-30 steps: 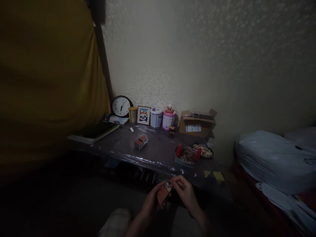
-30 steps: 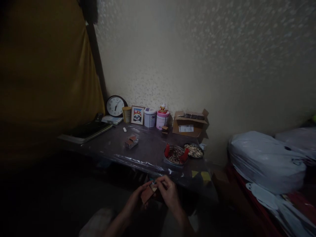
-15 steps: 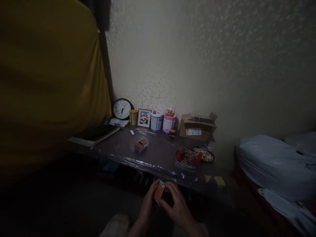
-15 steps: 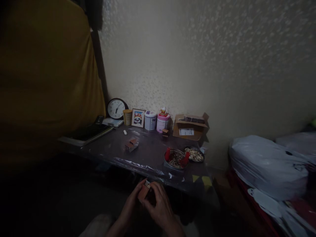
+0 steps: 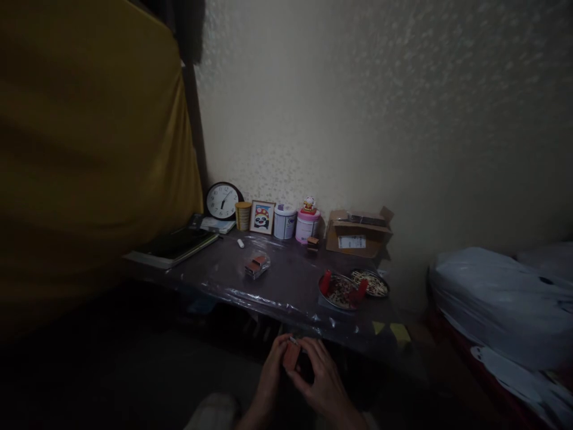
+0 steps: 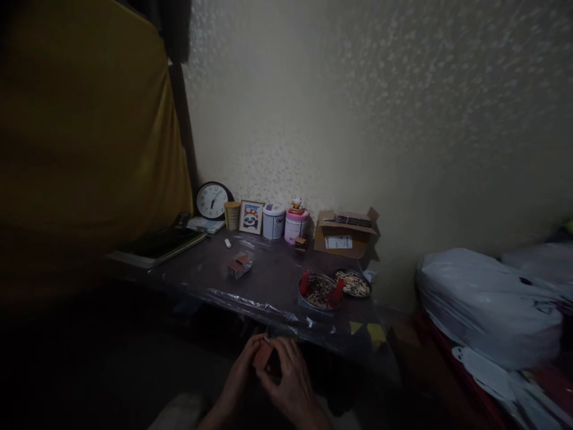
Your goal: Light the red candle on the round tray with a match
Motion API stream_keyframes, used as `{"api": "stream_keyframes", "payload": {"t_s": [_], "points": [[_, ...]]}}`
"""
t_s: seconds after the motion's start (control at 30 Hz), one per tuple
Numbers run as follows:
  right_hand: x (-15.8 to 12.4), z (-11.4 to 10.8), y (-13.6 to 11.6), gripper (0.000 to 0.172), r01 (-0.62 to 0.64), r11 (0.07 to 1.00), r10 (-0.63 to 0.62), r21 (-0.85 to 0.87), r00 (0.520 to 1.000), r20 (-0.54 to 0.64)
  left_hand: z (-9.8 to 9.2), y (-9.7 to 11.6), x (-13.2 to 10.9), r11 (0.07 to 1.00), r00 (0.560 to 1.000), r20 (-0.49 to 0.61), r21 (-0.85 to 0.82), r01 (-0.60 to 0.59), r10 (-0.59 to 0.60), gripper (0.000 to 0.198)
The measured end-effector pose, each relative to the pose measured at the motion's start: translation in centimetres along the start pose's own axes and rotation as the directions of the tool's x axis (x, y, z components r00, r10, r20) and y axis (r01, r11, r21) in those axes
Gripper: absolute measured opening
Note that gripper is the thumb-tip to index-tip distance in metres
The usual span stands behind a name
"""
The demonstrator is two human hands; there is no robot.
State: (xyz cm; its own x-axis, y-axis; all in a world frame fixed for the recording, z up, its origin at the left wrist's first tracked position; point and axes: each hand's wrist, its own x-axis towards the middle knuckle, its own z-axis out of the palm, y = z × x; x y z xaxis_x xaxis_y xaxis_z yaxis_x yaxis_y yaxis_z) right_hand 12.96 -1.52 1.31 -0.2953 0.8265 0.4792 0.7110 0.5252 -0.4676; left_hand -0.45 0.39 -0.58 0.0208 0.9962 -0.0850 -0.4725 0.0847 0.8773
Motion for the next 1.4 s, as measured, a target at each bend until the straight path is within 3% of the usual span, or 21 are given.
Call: {"api": "stream_keyframes", "payload": {"t_s": [0.1, 0.33, 0.57, 0.7, 0.93, 1.4], "points": [[0.2, -0.4, -0.5, 0.031, 0.024, 0.999, -0.024, 0.023, 1.000, 0.006, 0.1, 0.0, 0.0, 0.999, 1.000, -0.013, 0.017, -0.027, 0.027, 0.025], [0.4, -0.9, -0.3, 0.028, 0.019, 0.996, -0.023, 0.082, 0.999, 0.037, 0.5, 0.5, -0.1, 0.999, 0.999, -0.033, 0.046, -0.029, 0.031, 0.027], [1.2, -2.0, 0.1, 0.018, -0.098, 0.965, 0.096, 0.241, 0.995, 0.017, 0.6, 1.4, -0.2, 0.999, 1.000, 0.004, 0.050, -0.011, 0.011, 0.038], [1.3, -2.3, 0.6, 0.017, -0.170, 0.940, 0.167, 0.296, 0.985, 0.034, 0.5, 1.9, -0.7, 0.995, 0.994, 0.103, 0.094, -0.031, 0.021, 0.042], [1.3, -2.4, 0.6, 0.016, -0.199, 0.920, 0.180, 0.338, 0.980, 0.087, 0.0, 1.3, -0.6, 0.996, 0.988, 0.153, 0.088, -0.030, 0.016, 0.042], [1.3, -2.9, 1.3, 0.019, -0.222, 0.913, 0.188, 0.341, 0.973, 0.132, 0.0, 0.8, -0.3, 0.987, 0.991, 0.123, 0.145, -0.068, 0.050, 0.044]]}}
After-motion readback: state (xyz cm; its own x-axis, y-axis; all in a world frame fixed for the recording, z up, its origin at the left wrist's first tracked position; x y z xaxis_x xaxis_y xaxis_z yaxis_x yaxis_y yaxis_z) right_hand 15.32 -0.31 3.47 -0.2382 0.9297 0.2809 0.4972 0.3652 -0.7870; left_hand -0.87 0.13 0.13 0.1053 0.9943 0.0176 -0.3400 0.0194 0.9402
